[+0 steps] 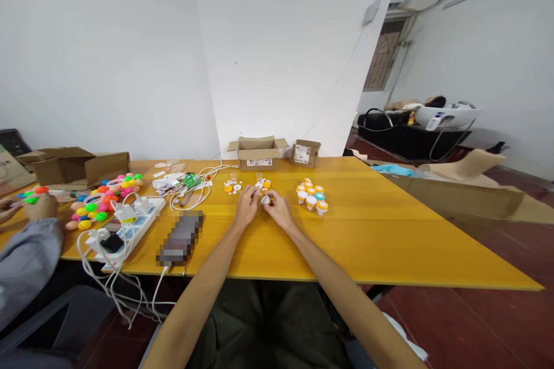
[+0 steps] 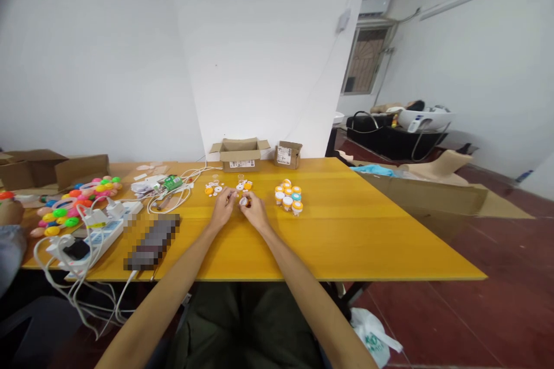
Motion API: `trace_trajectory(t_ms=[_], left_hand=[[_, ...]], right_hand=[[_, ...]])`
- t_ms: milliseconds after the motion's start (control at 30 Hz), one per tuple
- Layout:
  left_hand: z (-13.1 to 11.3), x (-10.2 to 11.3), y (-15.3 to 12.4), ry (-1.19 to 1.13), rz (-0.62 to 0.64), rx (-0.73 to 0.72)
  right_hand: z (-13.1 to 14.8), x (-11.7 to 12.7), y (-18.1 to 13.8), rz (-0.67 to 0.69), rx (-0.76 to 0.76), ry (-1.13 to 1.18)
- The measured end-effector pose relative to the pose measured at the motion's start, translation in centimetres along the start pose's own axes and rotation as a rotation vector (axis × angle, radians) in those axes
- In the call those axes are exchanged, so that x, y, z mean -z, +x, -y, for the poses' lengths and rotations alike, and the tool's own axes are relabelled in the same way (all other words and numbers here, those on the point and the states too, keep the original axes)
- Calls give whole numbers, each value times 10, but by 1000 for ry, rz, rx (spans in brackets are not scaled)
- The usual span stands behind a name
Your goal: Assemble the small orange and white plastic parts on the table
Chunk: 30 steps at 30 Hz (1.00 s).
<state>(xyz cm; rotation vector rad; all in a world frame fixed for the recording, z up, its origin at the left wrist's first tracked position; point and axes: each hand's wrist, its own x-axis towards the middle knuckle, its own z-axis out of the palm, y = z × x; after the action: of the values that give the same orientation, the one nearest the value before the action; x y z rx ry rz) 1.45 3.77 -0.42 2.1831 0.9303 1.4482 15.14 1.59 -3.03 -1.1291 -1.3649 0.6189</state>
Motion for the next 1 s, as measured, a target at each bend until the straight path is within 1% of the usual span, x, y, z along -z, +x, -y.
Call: trace_trajectory(t_ms=[167, 300, 400, 533, 700, 833, 900, 1000], left_hand=[[2, -1, -1, 8, -40, 11], [4, -1, -1, 15, -46, 17], [3, -1, -1, 5, -38, 23], [3, -1, 0, -24, -16, 60], [7, -2, 0, -72, -41, 120], [6, -2, 1, -130, -54, 150], [2, -2, 1, -159, -30, 148], [-5, -1, 1, -192, 38, 145]], right_hand=[[-7, -2, 0, 65, 11, -85], [-9, -1, 1, 116, 20, -158], [-8, 2, 1, 106, 32, -199], [-7, 3, 0, 57, 47, -230], [-2, -1, -1, -8, 60, -127], [6, 1, -3, -68, 71, -25], [10, 3, -3, -76, 76, 14], [13, 5, -3, -92, 83, 52]])
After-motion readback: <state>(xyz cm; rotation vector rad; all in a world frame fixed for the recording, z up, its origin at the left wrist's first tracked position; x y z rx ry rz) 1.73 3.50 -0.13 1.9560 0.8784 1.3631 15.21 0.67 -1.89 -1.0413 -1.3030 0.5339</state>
